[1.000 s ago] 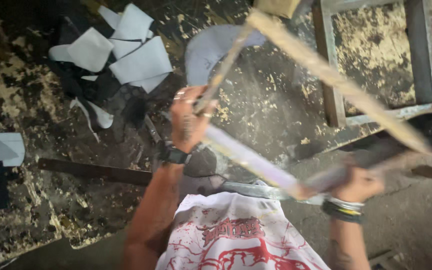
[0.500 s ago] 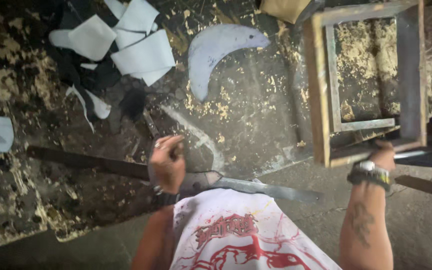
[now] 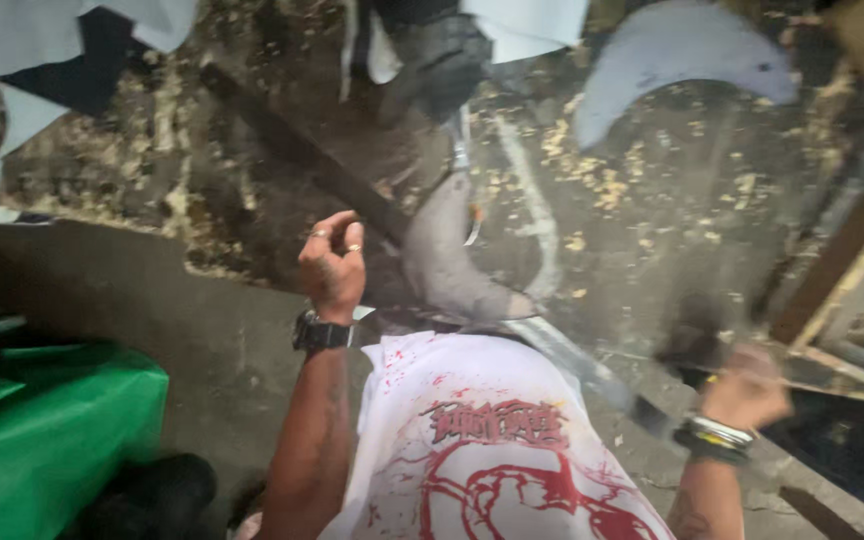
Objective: The person uses a metal ruler and a utility knife to cut a long strip of white material on a workbench. They measure and score the material, then snap it to separate pieces. The person also handles a wooden frame and places it on the workbench.
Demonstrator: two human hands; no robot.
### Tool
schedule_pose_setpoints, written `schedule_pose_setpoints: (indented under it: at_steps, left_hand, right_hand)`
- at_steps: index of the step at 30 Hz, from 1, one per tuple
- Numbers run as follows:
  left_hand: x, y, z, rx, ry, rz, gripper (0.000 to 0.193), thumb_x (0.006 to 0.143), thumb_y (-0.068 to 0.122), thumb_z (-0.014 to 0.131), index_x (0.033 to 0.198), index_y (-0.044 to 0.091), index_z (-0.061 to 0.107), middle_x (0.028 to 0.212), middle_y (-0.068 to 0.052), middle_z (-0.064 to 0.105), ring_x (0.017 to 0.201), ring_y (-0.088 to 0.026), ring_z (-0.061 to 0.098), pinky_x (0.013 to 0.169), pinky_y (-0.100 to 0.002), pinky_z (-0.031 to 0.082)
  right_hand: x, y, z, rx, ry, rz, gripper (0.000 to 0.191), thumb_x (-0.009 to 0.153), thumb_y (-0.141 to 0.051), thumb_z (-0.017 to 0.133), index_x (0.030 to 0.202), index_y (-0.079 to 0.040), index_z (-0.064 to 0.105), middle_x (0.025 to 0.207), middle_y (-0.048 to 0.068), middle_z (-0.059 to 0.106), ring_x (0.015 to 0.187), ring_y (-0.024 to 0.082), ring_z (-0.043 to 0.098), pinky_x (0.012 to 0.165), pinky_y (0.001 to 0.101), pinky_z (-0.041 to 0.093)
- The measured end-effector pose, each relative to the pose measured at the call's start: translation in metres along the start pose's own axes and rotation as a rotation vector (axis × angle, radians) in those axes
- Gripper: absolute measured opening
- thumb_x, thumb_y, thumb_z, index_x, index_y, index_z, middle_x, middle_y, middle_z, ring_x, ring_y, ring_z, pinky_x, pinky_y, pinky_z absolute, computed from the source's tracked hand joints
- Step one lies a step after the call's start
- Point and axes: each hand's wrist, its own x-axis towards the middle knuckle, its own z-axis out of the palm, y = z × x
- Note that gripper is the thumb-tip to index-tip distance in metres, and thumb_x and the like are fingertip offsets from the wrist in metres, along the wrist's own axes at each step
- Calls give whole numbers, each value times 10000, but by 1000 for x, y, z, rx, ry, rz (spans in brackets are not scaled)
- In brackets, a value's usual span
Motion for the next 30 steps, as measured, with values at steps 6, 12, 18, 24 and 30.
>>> schedule_pose_setpoints:
  at_steps: [6,12,18,24,30]
  left_hand:
    - [41,-45,-17,-8,-203,240,181,888,74,730,1065,43,744,1027,-146,745,945,-309,720,846,-400,563]
    - [43,-39,19,-31,-355,397,258,825,156,771,1065,69,736,1097,-152,724,1071,-356,666,939,-452,530]
    - [22,-8,48,112,-197,619,625,589,360,813,1088,37,619,1145,-200,647,1057,-420,607,871,-521,490]
    - [12,-19,32,-438,-879,131,391,921,190,769,1230,32,592,1001,-85,696,923,-222,717,822,-314,538]
    - [6,-22,31,-818,-701,-94,279,989,189,723,1221,62,634,1029,1,704,928,-69,640,821,-260,549]
  right_hand:
    - [-41,-141,33,-33,-581,-197,433,817,-368,851,1156,-118,751,1091,120,677,919,326,703,793,427,567]
    - [-69,-201,48,-194,-706,-166,803,587,-360,914,1327,-147,687,1390,130,586,1046,363,688,807,452,575]
    - [-84,-236,68,-171,-675,-194,898,561,-298,923,1390,-126,622,1472,163,538,1144,370,660,859,444,574]
    - [-85,-252,81,-112,-652,-322,947,564,-283,924,1426,-79,587,1370,164,598,1149,383,658,884,453,570]
    - [-73,-235,86,-57,-610,-330,807,554,-154,826,1334,-85,629,1106,149,637,975,351,656,833,455,563]
